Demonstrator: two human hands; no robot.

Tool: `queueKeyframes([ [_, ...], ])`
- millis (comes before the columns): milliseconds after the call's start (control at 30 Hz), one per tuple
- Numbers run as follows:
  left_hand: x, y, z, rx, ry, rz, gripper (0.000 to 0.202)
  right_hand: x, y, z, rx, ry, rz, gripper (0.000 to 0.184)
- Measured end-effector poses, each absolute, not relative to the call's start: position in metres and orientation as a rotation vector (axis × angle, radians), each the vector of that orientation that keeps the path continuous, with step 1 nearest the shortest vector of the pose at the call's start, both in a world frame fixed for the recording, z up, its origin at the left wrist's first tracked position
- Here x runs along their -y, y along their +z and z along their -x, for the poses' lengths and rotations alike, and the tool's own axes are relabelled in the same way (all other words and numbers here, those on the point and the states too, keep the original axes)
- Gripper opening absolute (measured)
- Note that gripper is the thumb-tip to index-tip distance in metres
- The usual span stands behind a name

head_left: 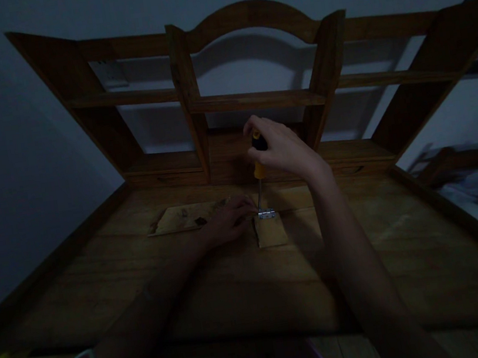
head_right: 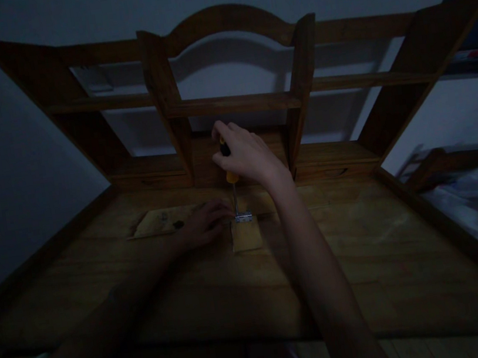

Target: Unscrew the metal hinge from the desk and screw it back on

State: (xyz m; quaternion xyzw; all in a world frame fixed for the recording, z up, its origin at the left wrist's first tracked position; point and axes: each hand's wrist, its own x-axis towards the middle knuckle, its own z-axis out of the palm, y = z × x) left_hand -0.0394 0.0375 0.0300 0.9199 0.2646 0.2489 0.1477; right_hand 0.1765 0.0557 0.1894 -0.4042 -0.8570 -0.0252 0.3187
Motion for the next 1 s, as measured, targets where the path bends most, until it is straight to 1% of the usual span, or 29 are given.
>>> queueKeyframes([
  [100,-0.0391,0.0286,0.0400,-0.760,0.710,-2.648,0.042,-0.0541,0.1900,-0.1754,2.248,-0.049,1.065,0.032],
  [300,-0.0382,0.0287,0.0386,-0.758,0.733,-2.646,0.041,-0.0522,0.1917,-0.1747,2.258,-0.102,1.074,0.026],
  [433,-0.0357,0.0292,0.0380,-0.794,0.717,-2.650,0.039,-0.0510,0.1930,-0.1748,2.249,-0.104,1.081,0.040],
  [500,-0.0356,0.0284,0.0383,-0.804,0.711,-2.656,0.040,-0.0504,0.1928,-0.1742,2.245,-0.086,1.087,0.045],
  [567,-0.0363,0.0274,0.0389,-0.800,0.701,-2.658,0.043,-0.0504,0.1922,-0.1735,2.247,-0.076,1.079,0.041],
  [667,-0.0378,0.0268,0.0396,-0.779,0.666,-2.660,0.047,-0.0521,0.1912,-0.1736,2.244,-0.089,1.063,0.031],
  [800,-0.0391,0.0273,0.0394,-0.755,0.637,-2.665,0.050,-0.0538,0.1921,-0.1751,2.238,-0.128,1.069,0.023],
  [933,-0.0402,0.0266,0.0393,-0.750,0.626,-2.674,0.051,-0.0517,0.1934,-0.1742,2.231,-0.113,1.066,0.031],
  [1000,-0.0404,0.0263,0.0393,-0.742,0.636,-2.679,0.052,-0.0508,0.1932,-0.1732,2.239,-0.098,1.058,0.032],
])
